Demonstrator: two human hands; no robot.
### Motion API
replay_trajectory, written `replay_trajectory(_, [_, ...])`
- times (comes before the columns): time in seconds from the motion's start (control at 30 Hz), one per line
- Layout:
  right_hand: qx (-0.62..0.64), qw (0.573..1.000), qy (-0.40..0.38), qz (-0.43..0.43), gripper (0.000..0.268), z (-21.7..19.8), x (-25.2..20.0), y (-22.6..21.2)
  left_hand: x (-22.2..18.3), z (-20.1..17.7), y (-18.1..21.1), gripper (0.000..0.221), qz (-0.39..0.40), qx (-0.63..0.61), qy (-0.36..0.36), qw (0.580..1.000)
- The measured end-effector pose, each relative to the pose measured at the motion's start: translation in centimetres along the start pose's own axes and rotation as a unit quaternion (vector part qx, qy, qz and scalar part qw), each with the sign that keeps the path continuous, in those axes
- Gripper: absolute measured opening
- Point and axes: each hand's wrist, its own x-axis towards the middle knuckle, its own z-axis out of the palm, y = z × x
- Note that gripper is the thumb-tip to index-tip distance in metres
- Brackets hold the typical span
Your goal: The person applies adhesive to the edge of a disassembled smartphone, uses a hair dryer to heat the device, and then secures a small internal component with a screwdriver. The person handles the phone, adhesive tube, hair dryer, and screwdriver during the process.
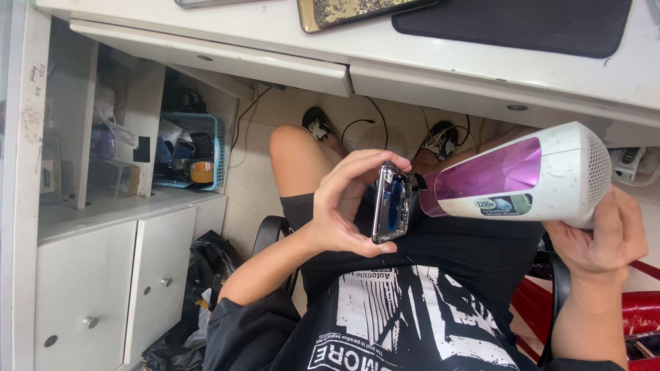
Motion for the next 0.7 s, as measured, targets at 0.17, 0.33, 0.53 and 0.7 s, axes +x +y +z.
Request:
replay_trajectory(0.17, [-0.010, 1.000, -0.002, 0.002, 0.078, -0.15, 0.10, -0.22, 0.16, -0.11, 0.02, 0.096, 0.005, 0.009, 0.000, 1.000])
replay_trajectory(0.33, [-0.011, 1.000, -0.006, -0.001, 0.078, -0.12, -0.51, 0.30, 0.09, -0.03, 0.07, 0.095, -0.003, -0.004, -0.002, 1.000])
replay_trajectory(0.53, [-0.003, 1.000, -0.011, 0.008, 0.078, -0.22, -0.21, -0.11, 0.11, -0.03, 0.22, 0.095, -0.008, -0.002, -0.001, 1.000])
replay_trajectory(0.7, [-0.019, 1.000, -0.011, 0.013, 0.069, -0.41, 0.25, -0.59, 0.04, 0.07, 0.43, 0.095, -0.009, 0.010, -0.001, 1.000])
